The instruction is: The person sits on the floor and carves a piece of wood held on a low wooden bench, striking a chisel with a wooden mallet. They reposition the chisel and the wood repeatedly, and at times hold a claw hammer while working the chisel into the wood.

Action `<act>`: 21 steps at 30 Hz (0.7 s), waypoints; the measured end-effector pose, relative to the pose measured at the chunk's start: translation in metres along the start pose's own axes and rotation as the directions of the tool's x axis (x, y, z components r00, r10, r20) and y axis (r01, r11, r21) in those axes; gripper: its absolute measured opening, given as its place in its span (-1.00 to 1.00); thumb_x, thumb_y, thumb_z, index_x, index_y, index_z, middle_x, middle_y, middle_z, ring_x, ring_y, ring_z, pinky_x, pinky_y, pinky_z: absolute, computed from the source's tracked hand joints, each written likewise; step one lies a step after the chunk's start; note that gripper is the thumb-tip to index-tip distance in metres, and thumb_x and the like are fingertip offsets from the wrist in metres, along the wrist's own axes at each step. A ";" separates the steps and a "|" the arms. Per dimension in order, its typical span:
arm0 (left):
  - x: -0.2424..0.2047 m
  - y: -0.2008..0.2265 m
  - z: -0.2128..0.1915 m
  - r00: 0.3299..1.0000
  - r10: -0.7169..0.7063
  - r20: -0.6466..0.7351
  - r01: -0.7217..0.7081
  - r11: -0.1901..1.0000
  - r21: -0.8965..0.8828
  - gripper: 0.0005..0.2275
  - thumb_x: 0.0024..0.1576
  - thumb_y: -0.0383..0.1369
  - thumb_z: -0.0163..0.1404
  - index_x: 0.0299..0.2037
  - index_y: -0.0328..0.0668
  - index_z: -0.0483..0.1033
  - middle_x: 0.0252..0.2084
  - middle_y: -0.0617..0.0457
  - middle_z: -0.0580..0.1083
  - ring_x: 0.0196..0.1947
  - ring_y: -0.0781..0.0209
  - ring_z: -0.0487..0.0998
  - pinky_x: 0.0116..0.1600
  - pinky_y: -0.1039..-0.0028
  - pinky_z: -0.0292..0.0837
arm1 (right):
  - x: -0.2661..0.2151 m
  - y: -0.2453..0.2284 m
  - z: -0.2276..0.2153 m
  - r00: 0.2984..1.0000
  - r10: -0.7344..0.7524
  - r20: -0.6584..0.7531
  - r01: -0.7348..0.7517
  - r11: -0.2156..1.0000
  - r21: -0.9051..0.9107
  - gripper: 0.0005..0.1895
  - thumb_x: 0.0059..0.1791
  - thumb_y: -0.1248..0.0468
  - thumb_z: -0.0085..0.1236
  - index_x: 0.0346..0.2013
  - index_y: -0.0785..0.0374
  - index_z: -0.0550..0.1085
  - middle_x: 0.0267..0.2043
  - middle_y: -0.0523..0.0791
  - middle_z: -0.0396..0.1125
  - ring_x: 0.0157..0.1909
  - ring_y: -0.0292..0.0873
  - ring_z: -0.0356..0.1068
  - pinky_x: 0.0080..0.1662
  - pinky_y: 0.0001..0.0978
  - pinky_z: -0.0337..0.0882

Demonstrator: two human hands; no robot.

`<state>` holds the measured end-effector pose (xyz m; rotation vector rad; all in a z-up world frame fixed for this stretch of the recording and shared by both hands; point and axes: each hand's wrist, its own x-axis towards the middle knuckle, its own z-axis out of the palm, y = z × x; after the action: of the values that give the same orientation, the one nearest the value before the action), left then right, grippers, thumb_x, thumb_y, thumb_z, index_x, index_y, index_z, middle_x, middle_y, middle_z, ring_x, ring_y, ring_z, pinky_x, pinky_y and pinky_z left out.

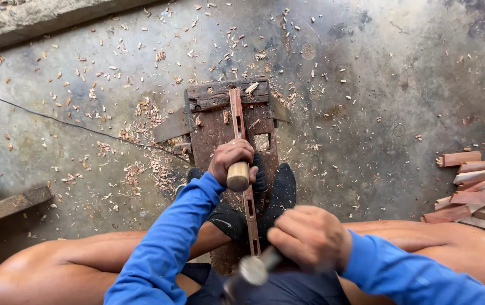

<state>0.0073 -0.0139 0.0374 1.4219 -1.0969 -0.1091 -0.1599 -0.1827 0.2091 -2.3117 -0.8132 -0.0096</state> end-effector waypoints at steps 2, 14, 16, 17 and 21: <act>-0.003 -0.004 0.001 1.000 0.003 0.019 -0.003 1.000 0.009 -0.78 -0.06 -0.47 0.23 -0.32 -0.22 0.41 -0.32 -0.03 0.48 -0.26 -0.01 0.57 -0.09 0.26 0.55 | 0.018 0.012 -0.006 0.999 0.052 0.010 -0.052 0.998 -0.045 -0.59 -0.26 0.08 0.20 -0.27 0.26 0.40 -0.45 -0.09 0.26 -0.44 -0.03 0.37 -0.40 -0.19 0.34; -0.007 -0.009 -0.001 0.996 0.041 0.078 -0.044 0.998 0.034 -0.76 -0.02 -0.51 0.24 -0.28 -0.22 0.39 -0.25 -0.03 0.48 -0.21 -0.05 0.55 -0.03 0.20 0.54 | -0.006 0.053 0.047 1.000 0.026 0.004 -0.025 0.986 -0.166 -0.67 -0.13 0.07 0.31 -0.38 0.19 0.36 -0.53 -0.14 0.24 -0.53 -0.09 0.34 -0.49 -0.21 0.32; -0.005 -0.013 0.001 0.995 0.069 0.078 -0.072 0.996 0.043 -0.76 -0.02 -0.52 0.23 -0.28 -0.21 0.39 -0.25 -0.03 0.48 -0.22 -0.06 0.55 -0.04 0.20 0.54 | -0.008 0.059 0.055 0.947 0.320 0.011 -0.312 0.931 -0.191 -0.63 -0.17 0.02 0.31 -0.42 0.20 0.38 -0.55 -0.10 0.25 -0.54 -0.01 0.34 -0.49 -0.17 0.34; -0.005 -0.015 0.002 0.994 0.077 0.080 -0.080 0.996 0.037 -0.77 -0.03 -0.52 0.23 -0.29 -0.21 0.39 -0.25 -0.04 0.48 -0.22 -0.06 0.55 -0.06 0.20 0.53 | -0.004 0.052 0.055 0.953 0.298 -0.042 -0.301 0.932 -0.201 -0.63 -0.17 0.03 0.30 -0.43 0.21 0.36 -0.54 -0.10 0.23 -0.54 -0.05 0.34 -0.50 -0.19 0.33; -0.016 -0.015 0.005 0.998 0.042 0.054 -0.046 0.996 0.081 -0.74 -0.02 -0.49 0.26 -0.28 -0.20 0.38 -0.23 -0.04 0.48 -0.17 -0.07 0.56 0.01 0.17 0.53 | -0.002 0.017 0.038 0.998 -0.054 -0.023 0.050 0.985 -0.167 -0.76 -0.09 0.14 0.23 -0.30 0.14 0.37 -0.47 -0.17 0.23 -0.43 -0.15 0.39 -0.38 -0.26 0.38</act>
<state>0.0038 -0.0106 0.0159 1.4744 -1.1863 -0.0705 -0.1596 -0.1707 0.1693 -2.4393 -0.8882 -0.1374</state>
